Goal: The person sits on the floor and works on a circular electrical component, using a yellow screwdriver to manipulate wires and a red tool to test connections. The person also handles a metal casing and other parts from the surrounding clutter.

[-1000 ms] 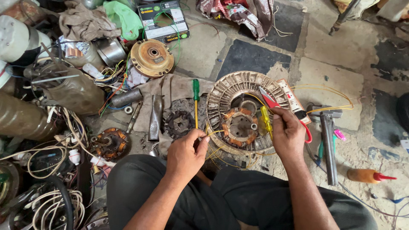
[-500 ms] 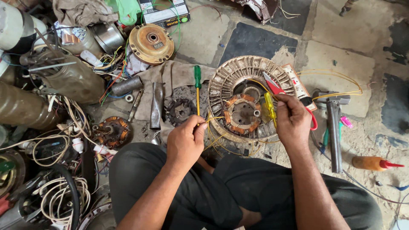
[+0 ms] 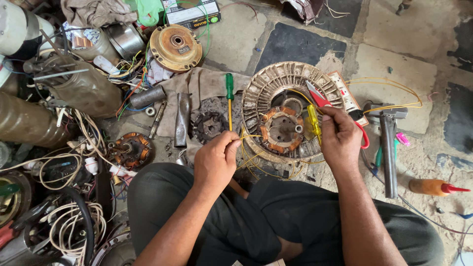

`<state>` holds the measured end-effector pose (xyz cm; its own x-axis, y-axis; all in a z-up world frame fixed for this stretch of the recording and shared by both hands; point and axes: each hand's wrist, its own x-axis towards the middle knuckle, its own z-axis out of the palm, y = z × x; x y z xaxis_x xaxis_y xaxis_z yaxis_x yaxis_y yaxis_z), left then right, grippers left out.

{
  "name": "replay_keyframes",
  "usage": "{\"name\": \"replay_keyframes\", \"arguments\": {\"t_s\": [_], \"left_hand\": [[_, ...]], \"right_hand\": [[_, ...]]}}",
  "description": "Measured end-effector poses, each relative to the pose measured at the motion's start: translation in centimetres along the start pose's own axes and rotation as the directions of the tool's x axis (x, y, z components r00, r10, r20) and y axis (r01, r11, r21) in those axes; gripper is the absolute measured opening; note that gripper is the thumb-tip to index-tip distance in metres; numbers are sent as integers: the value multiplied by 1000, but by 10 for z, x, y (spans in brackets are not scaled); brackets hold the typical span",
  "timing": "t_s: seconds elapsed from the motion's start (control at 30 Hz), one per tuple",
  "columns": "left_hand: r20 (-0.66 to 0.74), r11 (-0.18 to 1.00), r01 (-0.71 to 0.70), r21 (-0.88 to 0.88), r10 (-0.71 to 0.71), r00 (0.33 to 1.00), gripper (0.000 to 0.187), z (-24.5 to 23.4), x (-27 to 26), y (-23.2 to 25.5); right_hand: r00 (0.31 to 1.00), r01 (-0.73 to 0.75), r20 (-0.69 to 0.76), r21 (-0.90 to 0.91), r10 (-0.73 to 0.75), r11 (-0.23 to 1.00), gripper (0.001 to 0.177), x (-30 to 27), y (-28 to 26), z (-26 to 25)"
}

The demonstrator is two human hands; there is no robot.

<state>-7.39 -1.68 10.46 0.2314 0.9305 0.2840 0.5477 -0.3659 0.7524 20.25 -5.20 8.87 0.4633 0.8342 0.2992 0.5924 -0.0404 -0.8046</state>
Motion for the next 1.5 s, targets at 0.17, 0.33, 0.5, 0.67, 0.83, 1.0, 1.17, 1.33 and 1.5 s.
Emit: {"name": "replay_keyframes", "arguments": {"t_s": [0.17,0.33,0.5,0.67,0.83,1.0,1.17,1.33,1.5], "left_hand": [[-33,1000,-15,-11,14,999,6,-1,-1,4],[-32,987,-146,65,148,988,8,-1,-1,4],[-65,977,-189,103,196,978,9,-3,-2,5],[-71,972,-198,127,208,976,7,-2,-1,6],[-35,965,-202,169,210,977,8,-2,-3,4],[-16,959,-200,203,207,978,9,0,-3,1],[-30,920,-303,248,320,947,12,-3,-4,5],[-4,886,-359,292,377,926,16,-6,-2,14],[10,895,-340,289,352,936,13,-7,8,17]], "right_hand": [[1000,-17,-5,-15,17,1000,18,0,1,0],[1000,23,-21,-21,-23,1000,18,0,4,-1],[1000,9,-20,-8,-9,1000,17,0,5,-1],[999,36,-17,-10,-36,999,17,0,4,-1],[1000,19,-16,11,-19,1000,17,-1,2,-1],[1000,4,-10,4,-4,1000,17,0,0,-1],[1000,15,-12,22,-15,1000,17,0,-1,-1],[999,42,-18,15,-42,999,16,0,2,-1],[1000,10,-12,7,-10,1000,16,0,4,-2]]}}
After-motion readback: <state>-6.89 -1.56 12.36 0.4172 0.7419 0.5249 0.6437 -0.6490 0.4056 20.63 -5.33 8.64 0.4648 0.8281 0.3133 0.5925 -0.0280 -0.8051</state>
